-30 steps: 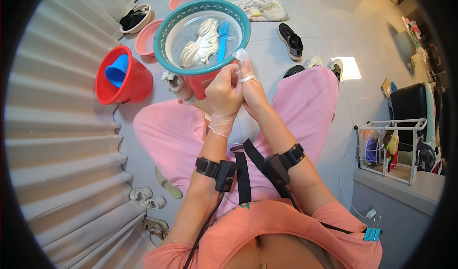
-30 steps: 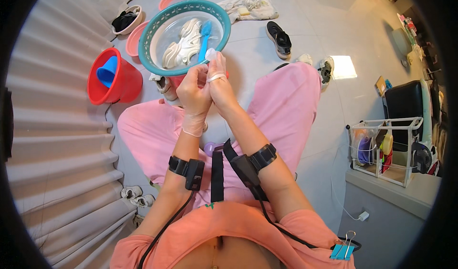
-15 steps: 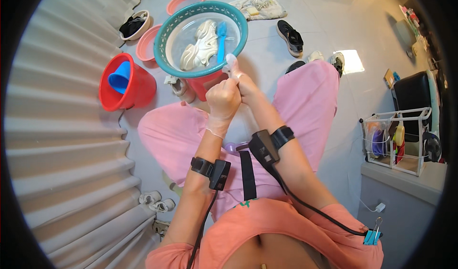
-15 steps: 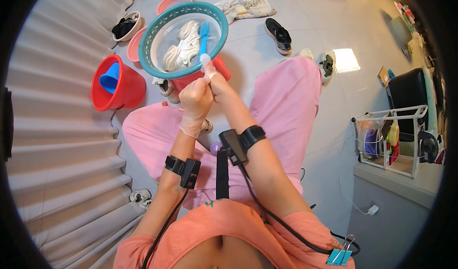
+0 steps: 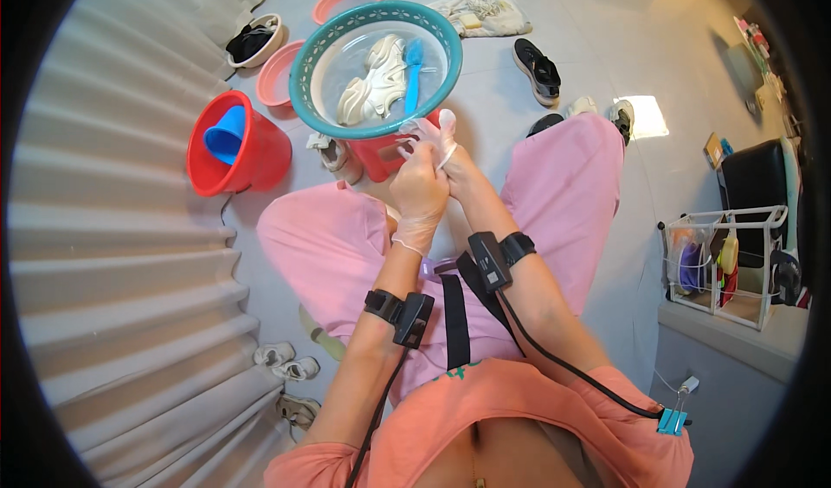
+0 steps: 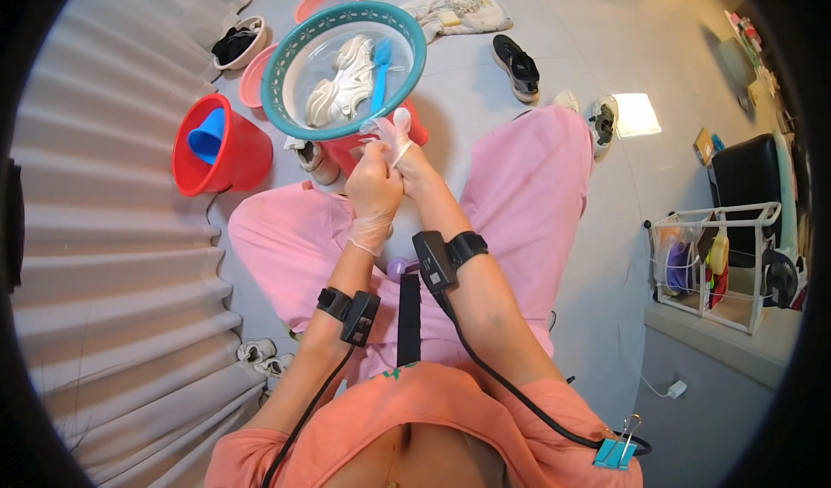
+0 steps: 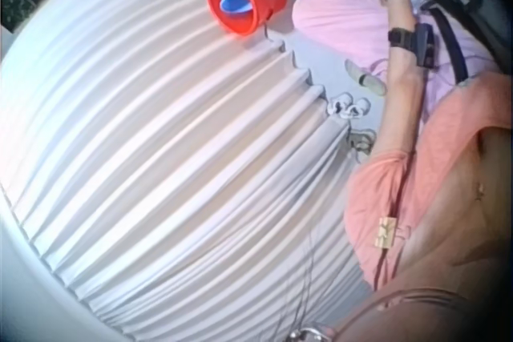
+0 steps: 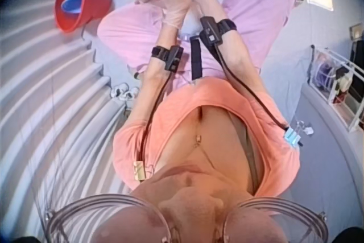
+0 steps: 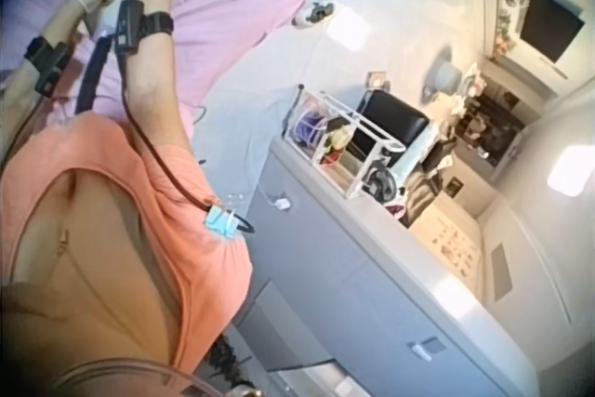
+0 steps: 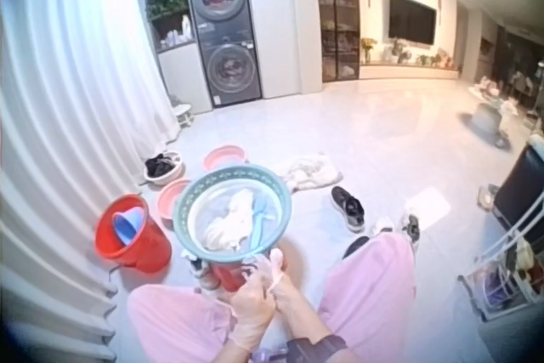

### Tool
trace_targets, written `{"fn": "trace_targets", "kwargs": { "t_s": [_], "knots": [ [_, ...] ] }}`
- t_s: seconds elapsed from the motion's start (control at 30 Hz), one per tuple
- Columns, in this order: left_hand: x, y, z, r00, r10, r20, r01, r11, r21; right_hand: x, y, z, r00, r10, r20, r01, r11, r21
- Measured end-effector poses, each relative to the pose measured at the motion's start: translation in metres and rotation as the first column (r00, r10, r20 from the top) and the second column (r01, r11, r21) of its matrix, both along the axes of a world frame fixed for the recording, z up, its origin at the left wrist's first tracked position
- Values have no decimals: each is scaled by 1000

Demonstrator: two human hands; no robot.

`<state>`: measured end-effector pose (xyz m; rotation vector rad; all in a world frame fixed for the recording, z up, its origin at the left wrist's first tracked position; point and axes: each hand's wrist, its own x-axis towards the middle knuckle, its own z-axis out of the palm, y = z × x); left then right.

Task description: The recorder puts on a pair of disposable plastic gloves while sitting on the floor surrounded by cleaning basins.

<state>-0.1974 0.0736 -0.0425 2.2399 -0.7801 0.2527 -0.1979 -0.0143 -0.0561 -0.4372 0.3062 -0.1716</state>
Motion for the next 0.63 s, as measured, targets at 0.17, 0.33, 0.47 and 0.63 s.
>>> {"fn": "trace_targets", "kwargs": {
  "t_s": [0.17,0.33,0.47,0.63],
  "knots": [
    [-4,6,-9,990,37,-136,-40,999,-22,-12,2,13,992,-48,117,36,994,101],
    [-13,9,-3,963,-54,-262,22,992,-124,-15,-1,19,959,-177,222,155,981,115],
    [-5,0,3,993,-35,-111,5,966,-259,-8,-9,15,925,-249,287,237,969,75],
    [14,-9,22,740,-36,-671,340,882,327,-11,-21,6,898,-322,300,343,939,-21]
  ]
}}
